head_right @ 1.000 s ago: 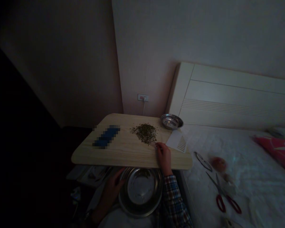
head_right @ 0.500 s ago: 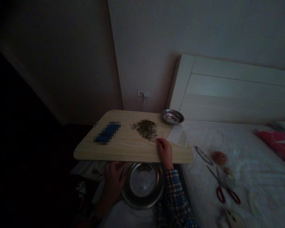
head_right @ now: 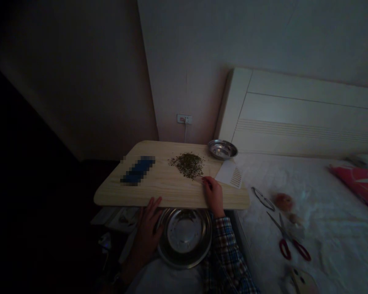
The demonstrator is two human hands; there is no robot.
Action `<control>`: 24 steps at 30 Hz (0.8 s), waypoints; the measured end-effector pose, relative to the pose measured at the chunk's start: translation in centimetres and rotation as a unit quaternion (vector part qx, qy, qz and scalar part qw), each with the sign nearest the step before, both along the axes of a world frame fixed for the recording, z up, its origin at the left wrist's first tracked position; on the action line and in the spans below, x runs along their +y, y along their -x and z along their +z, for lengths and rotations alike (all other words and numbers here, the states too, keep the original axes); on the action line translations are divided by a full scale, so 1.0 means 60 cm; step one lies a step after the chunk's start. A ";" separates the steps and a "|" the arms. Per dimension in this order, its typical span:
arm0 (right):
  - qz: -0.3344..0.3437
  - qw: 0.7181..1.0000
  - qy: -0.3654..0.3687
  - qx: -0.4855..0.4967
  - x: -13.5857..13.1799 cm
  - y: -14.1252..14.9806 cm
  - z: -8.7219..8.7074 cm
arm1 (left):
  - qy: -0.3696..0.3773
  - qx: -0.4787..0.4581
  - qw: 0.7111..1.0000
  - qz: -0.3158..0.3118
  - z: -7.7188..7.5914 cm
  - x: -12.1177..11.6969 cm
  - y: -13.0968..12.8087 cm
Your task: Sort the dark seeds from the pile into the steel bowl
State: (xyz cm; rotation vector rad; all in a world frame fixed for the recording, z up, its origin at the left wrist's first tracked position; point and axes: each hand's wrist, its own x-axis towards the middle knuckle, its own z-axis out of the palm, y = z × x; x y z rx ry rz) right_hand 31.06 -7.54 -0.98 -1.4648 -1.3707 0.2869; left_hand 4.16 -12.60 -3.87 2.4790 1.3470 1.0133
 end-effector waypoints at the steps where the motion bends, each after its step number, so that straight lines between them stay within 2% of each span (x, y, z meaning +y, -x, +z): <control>1: 0.001 1.000 0.001 0.001 0.000 0.000 0.001 | 0.001 0.001 1.000 0.000 0.001 0.001 0.001; 10: -0.007 1.000 0.006 0.002 0.005 -0.002 0.001 | 0.001 -0.018 0.999 -0.031 0.002 0.008 0.008; 24: 0.005 1.000 0.006 0.000 0.002 0.000 0.002 | -0.022 -0.007 0.999 -0.042 0.001 0.023 0.017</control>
